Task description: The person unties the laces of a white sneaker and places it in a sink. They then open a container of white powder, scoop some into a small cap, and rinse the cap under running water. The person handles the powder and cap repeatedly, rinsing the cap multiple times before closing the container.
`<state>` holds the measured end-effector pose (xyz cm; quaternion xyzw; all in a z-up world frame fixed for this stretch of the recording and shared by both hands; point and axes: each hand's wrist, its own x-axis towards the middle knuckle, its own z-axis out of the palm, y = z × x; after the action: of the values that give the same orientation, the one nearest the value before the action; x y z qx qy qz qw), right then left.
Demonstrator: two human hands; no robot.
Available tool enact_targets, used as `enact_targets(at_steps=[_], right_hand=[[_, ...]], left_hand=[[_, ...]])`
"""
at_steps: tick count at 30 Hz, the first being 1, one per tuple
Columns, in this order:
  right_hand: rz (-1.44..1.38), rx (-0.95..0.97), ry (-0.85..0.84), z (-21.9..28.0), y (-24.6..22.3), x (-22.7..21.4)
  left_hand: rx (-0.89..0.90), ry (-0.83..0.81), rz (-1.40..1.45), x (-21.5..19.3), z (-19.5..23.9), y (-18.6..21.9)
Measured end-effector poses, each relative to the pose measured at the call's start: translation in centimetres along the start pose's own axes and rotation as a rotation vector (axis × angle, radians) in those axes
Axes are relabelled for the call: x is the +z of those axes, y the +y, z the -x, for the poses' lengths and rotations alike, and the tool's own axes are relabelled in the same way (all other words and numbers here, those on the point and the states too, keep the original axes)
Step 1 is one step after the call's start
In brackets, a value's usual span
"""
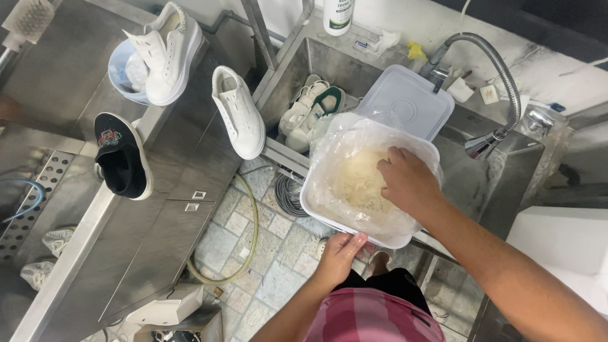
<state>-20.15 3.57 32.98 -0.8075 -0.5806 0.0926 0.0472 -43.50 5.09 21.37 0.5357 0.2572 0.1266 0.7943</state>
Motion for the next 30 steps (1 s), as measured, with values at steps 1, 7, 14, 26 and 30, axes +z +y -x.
enact_targets(at_steps=[1, 7, 14, 26, 30], right_hand=[[-0.007, -0.011, -0.011, 0.0, -0.2, 0.0], [-0.112, 0.040, -0.180, 0.5, -0.8, 0.3], [-0.192, 0.057, -0.214, 1.2, -2.2, 0.8], [0.073, -0.079, 0.097, 0.2, -1.7, 1.4], [-0.041, 0.031, 0.014, 0.0, -1.5, 1.7]], left_hand=[[0.016, 0.006, 0.001, 0.1, 0.1, 0.0], [0.011, 0.038, 0.067, 0.8, -0.2, -0.8], [-0.019, 0.043, 0.080, 0.9, -0.1, -0.9], [-0.045, 0.047, 0.241, 1.2, 0.2, -0.3], [-0.049, 0.061, 0.236, 1.4, 0.2, -0.4]])
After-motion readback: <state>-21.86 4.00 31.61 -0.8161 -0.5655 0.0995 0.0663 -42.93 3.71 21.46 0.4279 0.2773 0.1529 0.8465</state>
